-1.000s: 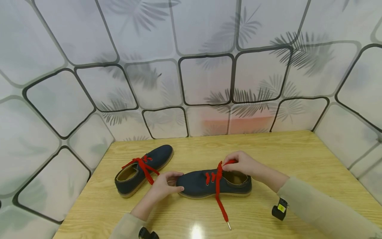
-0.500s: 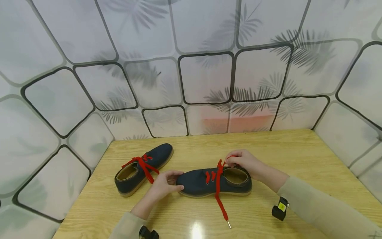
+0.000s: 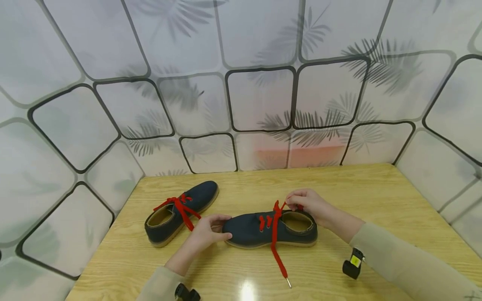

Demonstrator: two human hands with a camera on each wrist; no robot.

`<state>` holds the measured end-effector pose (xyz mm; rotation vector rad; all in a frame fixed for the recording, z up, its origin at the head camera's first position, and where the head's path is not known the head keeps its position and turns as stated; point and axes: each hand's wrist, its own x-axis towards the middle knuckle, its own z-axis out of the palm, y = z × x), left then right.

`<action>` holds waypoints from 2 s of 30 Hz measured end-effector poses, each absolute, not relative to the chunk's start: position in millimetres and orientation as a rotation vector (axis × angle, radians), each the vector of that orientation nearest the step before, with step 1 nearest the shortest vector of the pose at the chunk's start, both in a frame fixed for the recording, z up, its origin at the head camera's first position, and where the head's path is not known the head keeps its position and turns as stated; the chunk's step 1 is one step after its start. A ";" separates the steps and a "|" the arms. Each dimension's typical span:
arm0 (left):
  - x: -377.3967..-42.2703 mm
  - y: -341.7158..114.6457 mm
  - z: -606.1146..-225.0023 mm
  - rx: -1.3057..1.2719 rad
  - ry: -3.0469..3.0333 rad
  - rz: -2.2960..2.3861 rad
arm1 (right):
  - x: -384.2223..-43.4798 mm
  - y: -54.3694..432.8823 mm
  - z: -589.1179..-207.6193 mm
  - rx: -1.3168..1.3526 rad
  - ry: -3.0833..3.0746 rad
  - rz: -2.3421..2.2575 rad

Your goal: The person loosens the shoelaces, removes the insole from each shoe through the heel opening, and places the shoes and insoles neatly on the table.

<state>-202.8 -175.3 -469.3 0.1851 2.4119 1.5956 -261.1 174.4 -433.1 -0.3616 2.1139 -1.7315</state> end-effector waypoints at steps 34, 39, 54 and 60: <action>-203.0 -174.4 -468.7 0.175 2.411 1.633 | -248.4 166.5 -435.5 -0.019 2.067 -2.014; -202.6 -173.7 -467.5 0.166 2.410 1.635 | -248.8 167.6 -436.2 0.066 2.014 -2.080; -200.3 -174.8 -469.0 0.170 2.439 1.594 | -269.1 178.2 -426.3 -0.074 1.848 -2.088; -200.1 -174.7 -466.5 0.178 2.440 1.591 | -273.5 180.9 -413.8 -0.150 1.966 -1.979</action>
